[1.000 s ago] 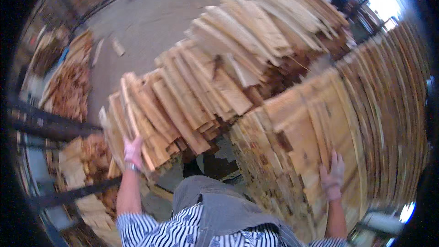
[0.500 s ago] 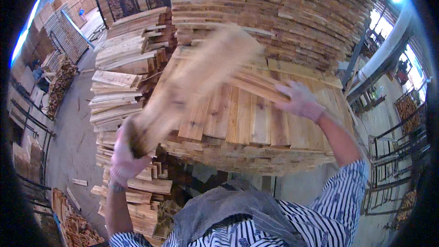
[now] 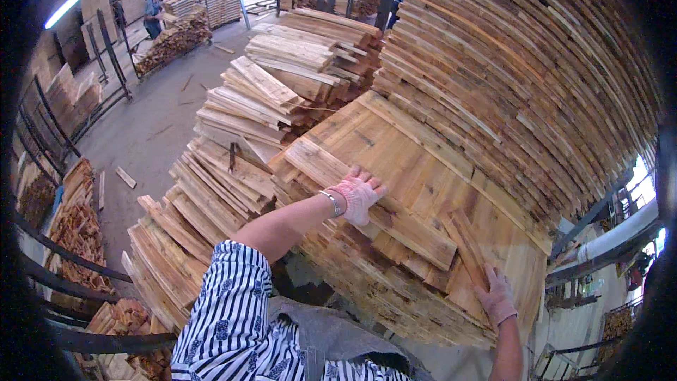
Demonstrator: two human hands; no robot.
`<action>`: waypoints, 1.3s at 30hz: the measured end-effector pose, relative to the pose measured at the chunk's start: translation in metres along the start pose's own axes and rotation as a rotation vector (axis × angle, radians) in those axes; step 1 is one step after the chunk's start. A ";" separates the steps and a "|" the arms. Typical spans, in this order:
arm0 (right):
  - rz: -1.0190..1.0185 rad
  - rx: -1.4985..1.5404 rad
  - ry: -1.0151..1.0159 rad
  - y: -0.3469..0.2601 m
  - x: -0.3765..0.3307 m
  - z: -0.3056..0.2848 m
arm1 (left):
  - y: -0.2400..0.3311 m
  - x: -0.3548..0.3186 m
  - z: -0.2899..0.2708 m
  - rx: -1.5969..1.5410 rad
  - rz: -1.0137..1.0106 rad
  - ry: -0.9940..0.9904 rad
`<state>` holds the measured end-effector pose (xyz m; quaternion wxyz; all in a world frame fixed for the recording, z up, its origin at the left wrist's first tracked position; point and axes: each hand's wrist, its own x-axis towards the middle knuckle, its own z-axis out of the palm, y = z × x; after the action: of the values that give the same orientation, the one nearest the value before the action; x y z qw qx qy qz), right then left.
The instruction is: The person repeatedly picks up wooden planks from a pile and stacks them onto a larger, organized stack. The camera is extremely unstable, swinging rapidly as the person moves their hands to grab and place the wood.
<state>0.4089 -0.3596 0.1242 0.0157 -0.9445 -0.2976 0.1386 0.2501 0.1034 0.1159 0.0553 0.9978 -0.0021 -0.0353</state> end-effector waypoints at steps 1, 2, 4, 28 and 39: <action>0.015 0.001 0.007 0.002 0.003 0.002 | 0.000 0.002 0.001 0.034 -0.035 -0.053; -0.003 0.011 0.025 0.005 0.004 0.005 | -0.004 0.002 0.001 0.015 -0.026 -0.071; 0.030 0.007 0.021 0.011 0.002 0.012 | -0.010 0.000 0.006 0.002 0.013 -0.080; -0.294 -0.197 -0.138 0.046 -0.035 -0.032 | -0.015 -0.027 -0.004 0.038 -0.088 -0.004; -0.549 0.160 0.089 -0.056 -0.075 -0.062 | 0.067 -0.028 0.000 0.041 -0.076 0.264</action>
<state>0.3355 -0.3529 0.2091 0.1403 -0.8296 -0.5291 0.1104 0.2221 0.0370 0.1249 0.0335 0.9941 0.0422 0.0945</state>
